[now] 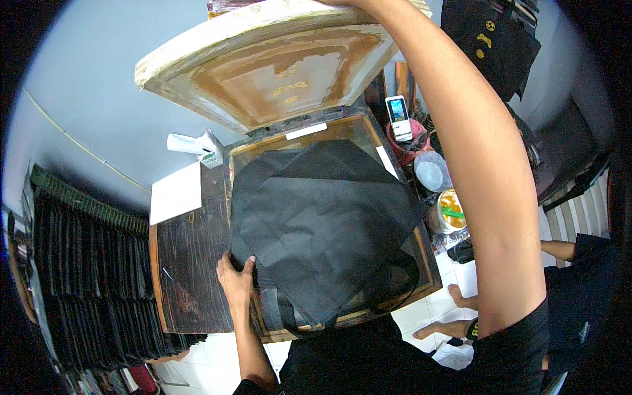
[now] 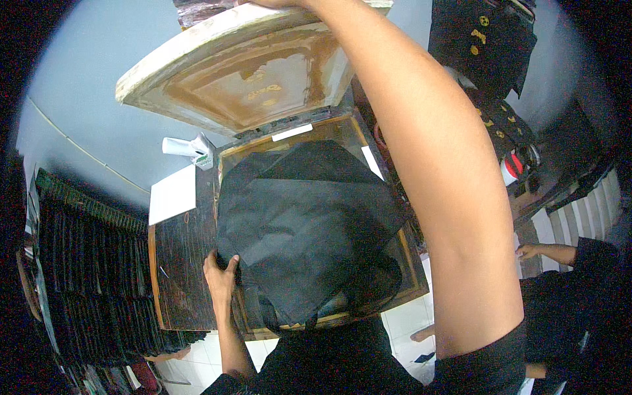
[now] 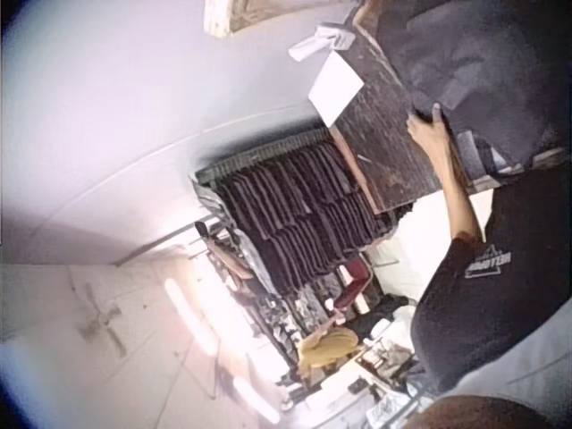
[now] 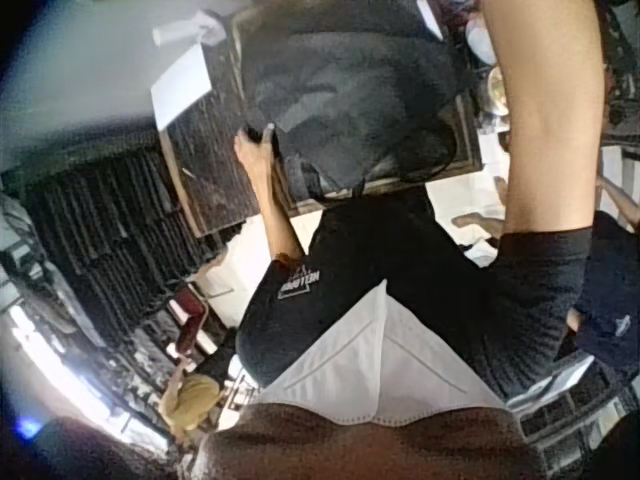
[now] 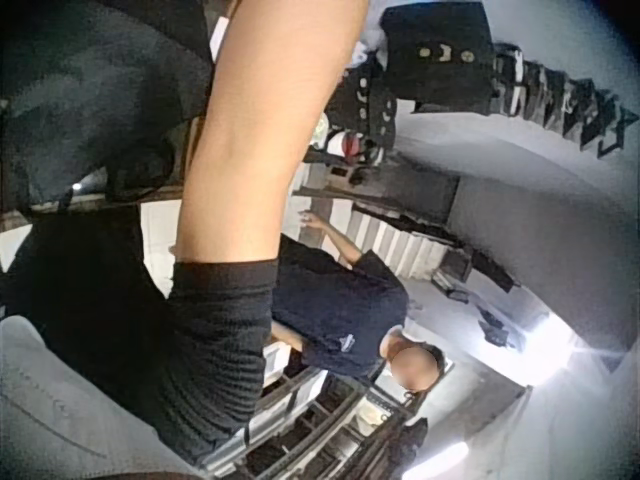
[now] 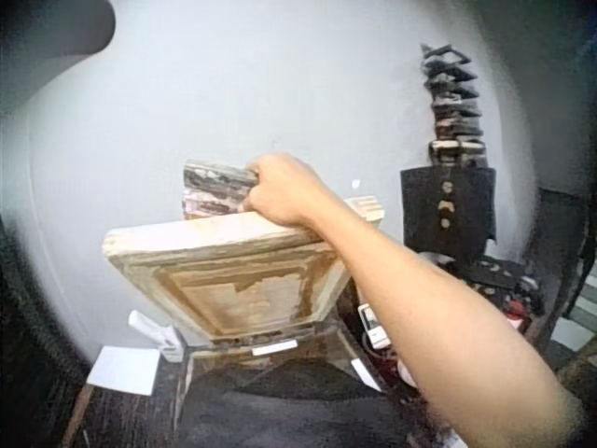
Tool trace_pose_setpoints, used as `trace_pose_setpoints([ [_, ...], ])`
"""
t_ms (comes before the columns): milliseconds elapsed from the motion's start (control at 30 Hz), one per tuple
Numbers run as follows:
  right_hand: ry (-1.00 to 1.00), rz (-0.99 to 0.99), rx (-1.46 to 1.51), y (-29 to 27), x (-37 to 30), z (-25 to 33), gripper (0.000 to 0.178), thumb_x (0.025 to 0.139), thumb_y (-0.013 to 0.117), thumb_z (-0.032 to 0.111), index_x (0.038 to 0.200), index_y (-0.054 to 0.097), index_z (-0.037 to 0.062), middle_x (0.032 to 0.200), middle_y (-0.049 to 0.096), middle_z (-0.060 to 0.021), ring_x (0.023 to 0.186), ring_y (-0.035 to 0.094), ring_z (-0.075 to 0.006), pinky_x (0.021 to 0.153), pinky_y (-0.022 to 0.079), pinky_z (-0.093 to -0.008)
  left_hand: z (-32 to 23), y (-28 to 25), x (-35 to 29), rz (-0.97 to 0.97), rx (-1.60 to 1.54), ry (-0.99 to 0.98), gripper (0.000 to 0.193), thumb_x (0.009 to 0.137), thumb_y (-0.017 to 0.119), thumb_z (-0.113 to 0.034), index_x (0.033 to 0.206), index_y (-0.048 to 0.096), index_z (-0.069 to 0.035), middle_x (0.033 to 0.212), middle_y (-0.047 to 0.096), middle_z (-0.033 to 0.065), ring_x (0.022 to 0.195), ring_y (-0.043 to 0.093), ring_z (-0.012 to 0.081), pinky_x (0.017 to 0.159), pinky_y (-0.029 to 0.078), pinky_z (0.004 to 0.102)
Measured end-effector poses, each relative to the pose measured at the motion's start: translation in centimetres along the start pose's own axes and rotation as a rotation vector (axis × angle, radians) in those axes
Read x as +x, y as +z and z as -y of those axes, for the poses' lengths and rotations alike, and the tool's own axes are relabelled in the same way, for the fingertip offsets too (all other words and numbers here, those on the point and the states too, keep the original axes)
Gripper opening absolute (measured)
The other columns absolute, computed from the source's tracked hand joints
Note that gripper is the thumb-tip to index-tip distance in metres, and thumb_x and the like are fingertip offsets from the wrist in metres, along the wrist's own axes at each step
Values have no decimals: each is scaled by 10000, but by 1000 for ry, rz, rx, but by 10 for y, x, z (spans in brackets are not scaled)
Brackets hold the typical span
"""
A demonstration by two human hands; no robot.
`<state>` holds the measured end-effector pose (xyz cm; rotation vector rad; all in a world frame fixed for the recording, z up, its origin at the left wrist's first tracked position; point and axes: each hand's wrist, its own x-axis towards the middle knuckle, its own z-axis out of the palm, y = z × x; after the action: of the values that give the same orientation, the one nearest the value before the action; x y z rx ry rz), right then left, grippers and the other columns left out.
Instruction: The person places a black bag on a printing station, applies yellow ink through a screen using a squeegee, and adds more ink from a container using a spoon.
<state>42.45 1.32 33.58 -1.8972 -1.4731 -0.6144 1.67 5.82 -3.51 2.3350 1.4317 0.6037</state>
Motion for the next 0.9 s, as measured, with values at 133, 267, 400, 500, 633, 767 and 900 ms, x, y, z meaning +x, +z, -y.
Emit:
trace_pose_setpoints([
  [133,-16,-4,-2,-1,1,0,358,721,783,248,980,754,3,967,716,-286,947,700,-424,851,537,-462,12,1,-10,7,-145,-77,571,833,804,-173,1265,534,86,1193,615,310,1131,584,479,1009,444,500],
  [267,-8,4,-2,-2,0,1,351,717,786,232,976,753,-2,964,715,-289,944,701,-422,847,538,-457,7,-11,-42,28,-286,-212,452,868,750,-85,1215,497,56,1037,649,298,987,638,498,925,470,511],
  [400,20,7,32,-3,-4,0,344,715,789,221,974,754,-3,960,715,-290,933,703,-422,842,538,-454,-16,-21,-62,-194,8,37,476,879,748,-129,1247,496,35,1057,633,266,1042,614,454,956,445,516],
  [500,13,21,37,-4,-4,1,339,716,789,217,971,756,-5,953,713,-292,921,704,-422,835,538,-457,-34,-19,-56,-102,71,84,430,898,738,-327,1094,636,41,1060,660,271,1039,619,447,912,460,507],
  [633,-55,18,45,-5,-2,2,334,721,787,222,963,757,-6,937,711,-293,909,704,-424,825,539,-465,-59,13,-42,142,131,58,402,841,787,-367,809,691,22,858,713,250,846,684,450,808,511,509],
  [767,-30,27,12,-7,-5,0,328,727,781,234,959,761,4,934,710,-293,907,704,-426,824,539,-467,-67,30,-28,156,3,67,410,811,811,-355,883,658,18,929,715,235,848,682,442,818,518,503],
  [900,-33,21,48,-8,-7,-1,331,729,780,243,961,762,8,936,711,-292,913,703,-429,830,540,-467,-74,24,-33,47,58,75,497,803,818,-408,950,617,22,1020,707,246,854,694,438,796,529,510],
])
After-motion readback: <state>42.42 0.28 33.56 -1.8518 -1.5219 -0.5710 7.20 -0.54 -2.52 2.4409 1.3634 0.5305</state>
